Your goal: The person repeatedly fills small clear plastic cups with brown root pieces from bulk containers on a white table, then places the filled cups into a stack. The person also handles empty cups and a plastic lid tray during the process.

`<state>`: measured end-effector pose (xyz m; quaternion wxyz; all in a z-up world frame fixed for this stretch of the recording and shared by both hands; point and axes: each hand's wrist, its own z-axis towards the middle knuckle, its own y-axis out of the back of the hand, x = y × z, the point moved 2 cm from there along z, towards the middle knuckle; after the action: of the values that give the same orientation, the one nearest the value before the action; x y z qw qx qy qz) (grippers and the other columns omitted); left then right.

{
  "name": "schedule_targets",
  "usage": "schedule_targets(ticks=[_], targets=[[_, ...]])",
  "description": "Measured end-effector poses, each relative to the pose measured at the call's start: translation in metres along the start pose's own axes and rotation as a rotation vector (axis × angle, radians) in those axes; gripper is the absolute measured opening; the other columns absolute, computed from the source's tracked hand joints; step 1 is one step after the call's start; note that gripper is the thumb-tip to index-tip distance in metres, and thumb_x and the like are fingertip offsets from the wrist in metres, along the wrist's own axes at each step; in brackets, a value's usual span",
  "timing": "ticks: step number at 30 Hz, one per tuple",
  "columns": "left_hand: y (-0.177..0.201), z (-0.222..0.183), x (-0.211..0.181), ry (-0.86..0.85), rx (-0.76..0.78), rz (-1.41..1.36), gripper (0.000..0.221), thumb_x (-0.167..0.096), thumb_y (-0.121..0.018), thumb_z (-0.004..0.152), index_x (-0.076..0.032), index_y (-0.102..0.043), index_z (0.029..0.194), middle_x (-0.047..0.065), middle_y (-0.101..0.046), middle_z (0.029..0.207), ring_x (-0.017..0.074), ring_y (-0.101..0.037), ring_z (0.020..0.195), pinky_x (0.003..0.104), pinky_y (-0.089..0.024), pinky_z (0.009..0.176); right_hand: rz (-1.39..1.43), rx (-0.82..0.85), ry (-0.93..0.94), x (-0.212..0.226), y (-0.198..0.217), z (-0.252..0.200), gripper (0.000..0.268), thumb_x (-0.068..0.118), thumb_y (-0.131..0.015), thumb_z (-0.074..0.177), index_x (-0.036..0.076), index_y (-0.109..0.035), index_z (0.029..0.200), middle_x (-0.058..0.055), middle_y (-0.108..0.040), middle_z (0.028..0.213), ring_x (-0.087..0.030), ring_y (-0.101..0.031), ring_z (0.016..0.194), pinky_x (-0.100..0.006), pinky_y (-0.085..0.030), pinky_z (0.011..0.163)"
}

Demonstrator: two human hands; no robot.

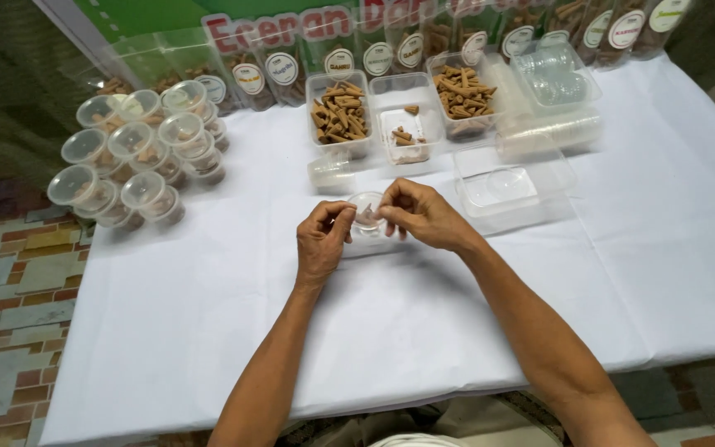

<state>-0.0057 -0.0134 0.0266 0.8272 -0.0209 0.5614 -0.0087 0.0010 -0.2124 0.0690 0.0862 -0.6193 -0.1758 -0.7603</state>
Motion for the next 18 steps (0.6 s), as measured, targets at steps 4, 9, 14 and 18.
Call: schedule_targets(ticks=[4,9,14,18], targets=[[-0.003,0.000,-0.008,-0.034,0.027,0.095,0.006,-0.013,-0.076,0.093,-0.007,-0.077,0.096,0.004,-0.067,0.073,0.0089,-0.060,0.055,0.024,-0.053,0.054,-0.331,-0.018,0.010,0.010,0.006,-0.003,0.009,0.008,-0.076,0.091,0.004,-0.069,0.091,-0.013,-0.068,0.085,-0.019,-0.064,0.068,-0.032,-0.053,0.054],[-0.006,-0.003,0.003,0.011,-0.043,-0.128,0.009,-0.010,-0.072,0.096,-0.002,-0.075,0.100,0.006,-0.065,0.071,0.0086,-0.060,0.056,0.023,-0.054,0.050,-0.033,-0.064,0.019,0.009,-0.005,-0.001,0.007,0.001,-0.063,0.099,0.000,-0.063,0.105,-0.011,-0.067,0.081,-0.019,-0.071,0.073,-0.032,-0.064,0.063],[-0.002,-0.002,-0.007,-0.039,-0.023,0.002,0.007,-0.012,-0.076,0.094,-0.005,-0.076,0.094,0.006,-0.067,0.072,0.0093,-0.063,0.060,0.024,-0.055,0.053,-0.130,-0.014,-0.047,-0.001,-0.003,-0.002,0.008,0.004,-0.071,0.094,0.000,-0.065,0.098,-0.011,-0.066,0.080,-0.018,-0.068,0.071,-0.032,-0.059,0.059],[-0.007,-0.002,-0.009,-0.043,-0.015,0.000,0.008,-0.014,-0.076,0.094,-0.006,-0.075,0.093,0.006,-0.067,0.071,0.0081,-0.061,0.056,0.022,-0.054,0.050,-0.189,-0.060,0.038,-0.005,0.000,0.000,0.005,0.005,-0.067,0.098,0.002,-0.069,0.102,-0.010,-0.067,0.078,-0.015,-0.069,0.064,-0.027,-0.059,0.056]])
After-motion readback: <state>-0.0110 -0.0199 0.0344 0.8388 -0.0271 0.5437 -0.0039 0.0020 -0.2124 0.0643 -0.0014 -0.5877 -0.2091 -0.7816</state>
